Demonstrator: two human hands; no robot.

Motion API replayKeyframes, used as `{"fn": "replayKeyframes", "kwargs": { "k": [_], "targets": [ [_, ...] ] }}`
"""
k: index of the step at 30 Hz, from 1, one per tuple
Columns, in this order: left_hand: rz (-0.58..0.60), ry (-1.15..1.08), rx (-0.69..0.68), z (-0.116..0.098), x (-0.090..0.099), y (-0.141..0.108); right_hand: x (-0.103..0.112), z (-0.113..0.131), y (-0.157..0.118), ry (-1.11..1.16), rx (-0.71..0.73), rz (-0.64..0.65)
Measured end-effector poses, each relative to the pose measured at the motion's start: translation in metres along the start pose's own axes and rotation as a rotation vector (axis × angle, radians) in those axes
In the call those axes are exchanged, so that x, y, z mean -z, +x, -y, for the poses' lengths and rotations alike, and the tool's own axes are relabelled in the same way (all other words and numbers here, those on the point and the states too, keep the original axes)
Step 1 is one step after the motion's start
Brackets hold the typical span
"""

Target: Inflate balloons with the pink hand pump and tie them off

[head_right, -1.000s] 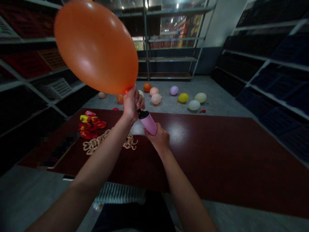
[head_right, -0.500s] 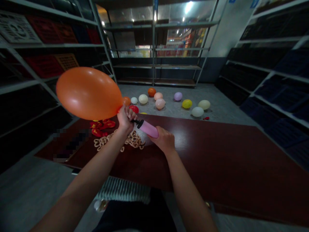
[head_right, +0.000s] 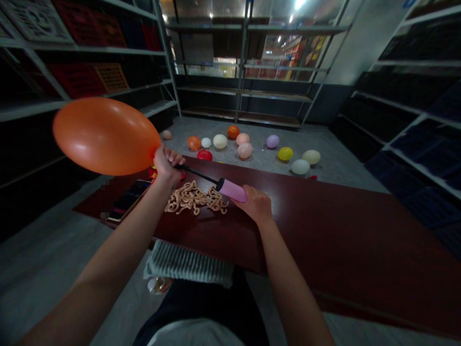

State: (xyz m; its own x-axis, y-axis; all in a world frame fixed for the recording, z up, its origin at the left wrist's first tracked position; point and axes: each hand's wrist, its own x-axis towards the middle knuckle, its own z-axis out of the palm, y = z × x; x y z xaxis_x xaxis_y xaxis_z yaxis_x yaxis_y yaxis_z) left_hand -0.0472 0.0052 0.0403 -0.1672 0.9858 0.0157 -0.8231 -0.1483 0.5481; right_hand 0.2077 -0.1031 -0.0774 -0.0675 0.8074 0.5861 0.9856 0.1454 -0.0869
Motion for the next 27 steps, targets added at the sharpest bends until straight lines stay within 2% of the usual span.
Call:
{"fn": "replayKeyframes", "kwargs": {
  "k": [3, 6, 12, 16, 20, 24, 27],
  "targets": [
    [0.022, 0.001, -0.013, -0.018, -0.008, 0.003, 0.0, 0.003, 0.002, 0.008, 0.003, -0.021],
    [0.078, 0.015, -0.036, -0.027, -0.024, 0.0, -0.002, 0.007, 0.002, 0.038, -0.015, -0.069],
    [0.205, 0.073, -0.039, -0.012, -0.068, -0.012, 0.004, 0.002, -0.002, 0.068, -0.124, -0.102],
    [0.263, 0.104, -0.03, 0.012, -0.094, -0.017, 0.012, -0.006, 0.001, 0.065, -0.215, -0.122],
    [0.311, 0.139, 0.017, 0.05, -0.111, -0.025, 0.016, -0.01, 0.005, 0.054, -0.28, -0.162],
    [0.325, 0.153, 0.079, 0.097, -0.113, -0.042, 0.018, -0.013, 0.006, 0.043, -0.318, -0.194],
    [0.299, 0.148, 0.112, 0.121, -0.106, -0.049, 0.017, -0.017, 0.006, 0.035, -0.323, -0.181]
  ]
}}
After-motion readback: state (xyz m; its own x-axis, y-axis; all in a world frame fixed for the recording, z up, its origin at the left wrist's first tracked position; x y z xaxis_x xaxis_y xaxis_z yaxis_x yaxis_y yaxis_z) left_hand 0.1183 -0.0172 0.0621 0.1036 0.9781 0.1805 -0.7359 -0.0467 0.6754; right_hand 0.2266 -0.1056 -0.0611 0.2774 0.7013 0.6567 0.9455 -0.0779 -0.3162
